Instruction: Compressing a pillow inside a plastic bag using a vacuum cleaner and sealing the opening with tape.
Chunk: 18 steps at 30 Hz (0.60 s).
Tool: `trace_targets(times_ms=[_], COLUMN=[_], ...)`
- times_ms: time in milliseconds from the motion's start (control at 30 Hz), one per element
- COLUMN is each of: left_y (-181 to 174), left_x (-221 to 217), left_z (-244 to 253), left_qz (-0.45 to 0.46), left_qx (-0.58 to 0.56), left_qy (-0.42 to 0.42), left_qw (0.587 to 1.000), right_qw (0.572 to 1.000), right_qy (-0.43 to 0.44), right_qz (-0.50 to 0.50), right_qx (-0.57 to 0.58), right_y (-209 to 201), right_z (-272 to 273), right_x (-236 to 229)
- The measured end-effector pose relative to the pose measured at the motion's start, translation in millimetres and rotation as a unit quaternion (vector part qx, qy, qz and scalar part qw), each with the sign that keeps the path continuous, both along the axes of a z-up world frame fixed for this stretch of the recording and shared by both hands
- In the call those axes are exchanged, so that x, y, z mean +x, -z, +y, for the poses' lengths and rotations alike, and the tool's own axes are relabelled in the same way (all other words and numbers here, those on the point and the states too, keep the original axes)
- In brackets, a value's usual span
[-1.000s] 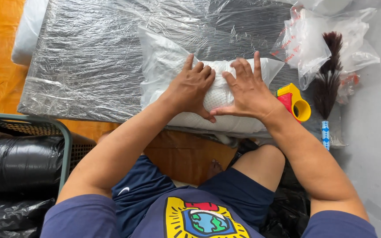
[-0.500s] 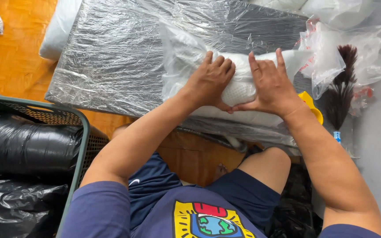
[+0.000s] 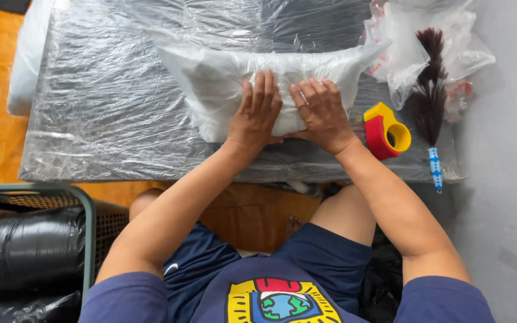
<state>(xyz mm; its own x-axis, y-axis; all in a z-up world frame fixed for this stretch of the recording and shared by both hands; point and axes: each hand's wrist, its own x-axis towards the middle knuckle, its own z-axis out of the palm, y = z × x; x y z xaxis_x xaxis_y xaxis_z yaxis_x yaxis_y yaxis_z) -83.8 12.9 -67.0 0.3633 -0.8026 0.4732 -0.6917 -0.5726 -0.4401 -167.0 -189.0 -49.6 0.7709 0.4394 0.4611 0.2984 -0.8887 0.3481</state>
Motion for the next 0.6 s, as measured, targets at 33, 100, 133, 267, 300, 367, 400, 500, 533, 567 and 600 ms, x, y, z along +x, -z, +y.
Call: trace_targets(times_ms=[33,100,133,267,300,367,400,500,533,567,600], left_y=[-7.9,-9.2,-2.8,0.9,-2.7,-8.7,-7.2,-6.3,-6.7,-6.2,-5.5], left_x=[-3.4,1.4,9.4,9.5,9.4,8.4,5.1,-0.6,-2.6,-5.9,-9.7], left_z=[2.6,3.7,1.4,4.1,7.5,10.7,10.5,18.3,19.3,20.0,21.6], left_qz=[-0.032,-0.063,-0.029,0.134,0.138,0.201,0.207,0.166,0.145,0.127,0.136], left_qx=[0.0,0.0,0.005,-0.018,-0.015,0.008,0.01,-0.031,-0.041,-0.049,-0.044], left_qy=[-0.008,-0.014,0.011,0.045,0.059,0.067,0.083,0.118,0.115,0.116,0.13], left_qw=[0.999,0.998,1.0,0.99,0.989,0.977,0.975,0.979,0.982,0.984,0.981], right_qw=[1.0,1.0,1.0,1.0,1.0,0.999,0.999,0.996,0.995,0.992,0.989], right_qy=[-0.007,-0.011,-0.011,-0.003,0.011,0.031,0.047,0.086,0.099,0.115,0.129], right_qz=[-0.011,-0.02,-0.023,-0.018,-0.014,-0.028,-0.021,-0.001,0.028,0.059,0.068], right_qx=[-0.008,-0.014,-0.011,0.003,0.004,-0.006,-0.007,-0.024,-0.015,-0.005,-0.001], right_y=[0.8,0.3,-1.2,-4.8,1.1,13.0,16.2,22.1,21.7,22.5,16.4], right_z=[0.4,0.9,0.4,6.4,7.1,4.9,5.5,16.5,20.5,24.9,31.5], right_x=[-2.2,-3.2,-2.2,-3.2,-3.6,-6.8,-11.5,-16.9,-18.4,-22.6,-29.1])
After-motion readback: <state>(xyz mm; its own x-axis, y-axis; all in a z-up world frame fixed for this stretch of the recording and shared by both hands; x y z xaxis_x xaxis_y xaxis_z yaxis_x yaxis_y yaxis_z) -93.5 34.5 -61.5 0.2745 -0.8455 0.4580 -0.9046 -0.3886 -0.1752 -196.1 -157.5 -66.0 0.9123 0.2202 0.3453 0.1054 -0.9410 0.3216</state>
